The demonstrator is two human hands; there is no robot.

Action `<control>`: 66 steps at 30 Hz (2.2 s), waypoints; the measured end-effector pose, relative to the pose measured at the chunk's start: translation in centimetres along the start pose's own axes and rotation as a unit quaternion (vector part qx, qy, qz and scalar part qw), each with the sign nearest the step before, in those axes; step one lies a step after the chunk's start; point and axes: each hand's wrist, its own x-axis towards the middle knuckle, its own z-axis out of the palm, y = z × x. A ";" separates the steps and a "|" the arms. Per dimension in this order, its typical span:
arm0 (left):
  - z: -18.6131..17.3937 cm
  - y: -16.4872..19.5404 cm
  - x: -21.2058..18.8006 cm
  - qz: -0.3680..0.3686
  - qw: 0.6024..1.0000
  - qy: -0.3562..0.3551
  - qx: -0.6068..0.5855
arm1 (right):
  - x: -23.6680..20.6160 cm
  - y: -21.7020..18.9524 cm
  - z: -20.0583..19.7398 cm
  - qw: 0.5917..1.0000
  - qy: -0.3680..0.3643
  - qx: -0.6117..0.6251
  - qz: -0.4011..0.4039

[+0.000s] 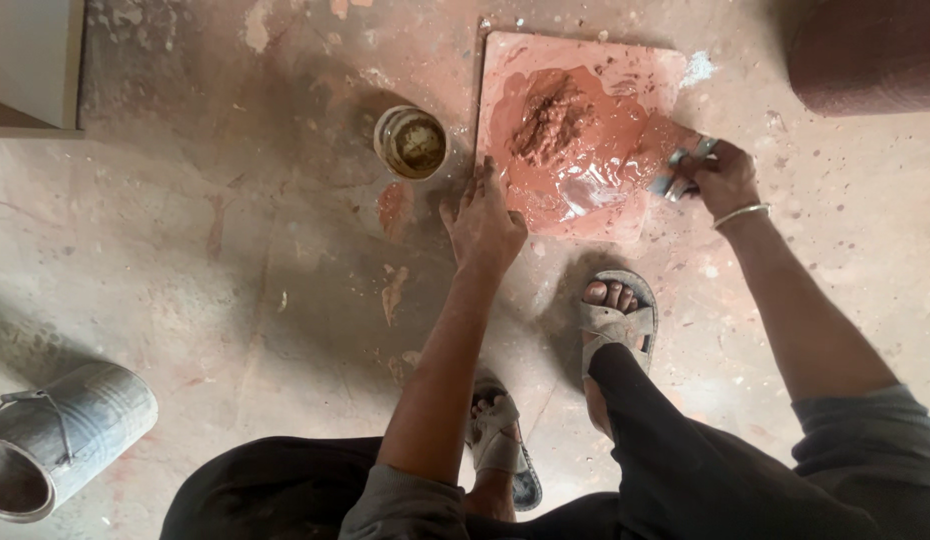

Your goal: The person carries a board with a reddish paste to a workspace, then sits on the floor to mix the material. They use a small container to add liquid to the paste and a scraper to blend it into a smooth consistency.

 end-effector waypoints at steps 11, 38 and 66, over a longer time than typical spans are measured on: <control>0.7 -0.1 -0.4 0.009 1.000 0.001 0.008 | -2.2 -1.2 2.9 0.998 -0.022 0.035 -0.050; 0.4 -1.0 0.0 -0.007 1.000 -0.008 0.005 | -1.5 -8.5 12.7 0.675 -0.084 -0.606 -0.413; 0.6 -1.7 0.1 -0.004 1.000 0.010 0.004 | -4.6 -4.2 13.0 0.920 0.045 0.358 0.152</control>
